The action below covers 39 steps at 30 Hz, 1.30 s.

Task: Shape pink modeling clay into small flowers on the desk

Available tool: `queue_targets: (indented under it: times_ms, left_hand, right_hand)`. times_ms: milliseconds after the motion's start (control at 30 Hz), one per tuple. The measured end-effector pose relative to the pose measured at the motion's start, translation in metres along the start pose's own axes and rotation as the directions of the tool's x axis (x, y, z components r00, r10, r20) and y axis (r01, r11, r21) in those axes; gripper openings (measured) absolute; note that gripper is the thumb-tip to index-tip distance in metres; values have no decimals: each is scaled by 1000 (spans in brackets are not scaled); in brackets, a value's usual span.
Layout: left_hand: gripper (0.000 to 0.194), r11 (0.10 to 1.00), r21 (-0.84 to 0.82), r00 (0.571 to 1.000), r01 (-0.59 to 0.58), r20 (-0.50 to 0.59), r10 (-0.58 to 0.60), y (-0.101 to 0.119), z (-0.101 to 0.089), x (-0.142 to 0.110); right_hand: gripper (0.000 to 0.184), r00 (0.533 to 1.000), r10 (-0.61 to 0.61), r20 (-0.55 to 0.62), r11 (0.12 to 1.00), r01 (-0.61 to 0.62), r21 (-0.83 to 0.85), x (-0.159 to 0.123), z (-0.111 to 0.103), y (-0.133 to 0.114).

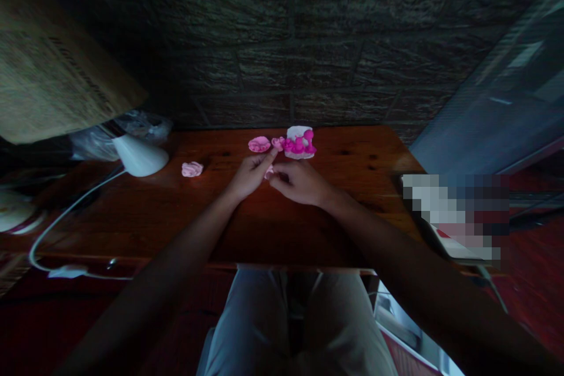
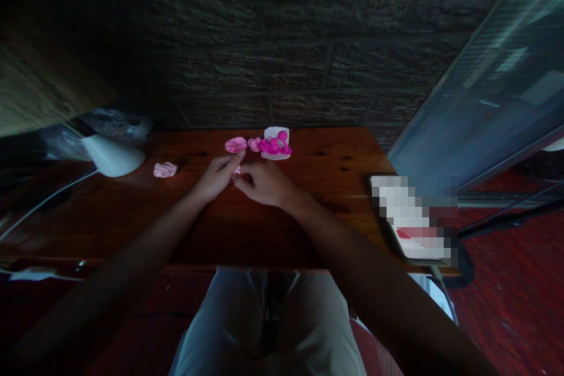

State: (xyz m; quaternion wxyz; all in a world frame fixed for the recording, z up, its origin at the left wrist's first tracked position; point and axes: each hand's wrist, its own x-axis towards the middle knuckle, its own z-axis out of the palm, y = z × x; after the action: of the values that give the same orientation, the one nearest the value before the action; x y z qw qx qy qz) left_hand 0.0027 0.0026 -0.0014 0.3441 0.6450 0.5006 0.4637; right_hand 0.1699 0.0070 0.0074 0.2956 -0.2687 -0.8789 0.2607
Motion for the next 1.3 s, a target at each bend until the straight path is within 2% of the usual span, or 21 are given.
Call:
queue_targets:
  times_ms: [267,533,833,1067,1300]
  left_hand:
    - [65,1000,-10,1000,-7,27,7,1,0,0]
    - [65,1000,24,998,-9,69,7,0,-2,0]
    - [66,998,63,990,-25,140,16,-4,-4,0]
    - [65,997,57,992,-45,117,38,-1,-4,-1]
    - [63,996,47,997,-79,18,78,-2,-2,-1]
  right_hand:
    - [18,1000,6,9,999,-6,-41,-1,-2,-5]
    - [22,1000,-11,-5,998,10,-66,-1,-1,-10]
    - [15,998,21,52,991,-14,-130,-3,-3,-16]
    - [16,999,13,50,994,-8,-110,-2,-4,-14]
    - [14,999,45,31,994,-42,-104,-2,-4,-12]
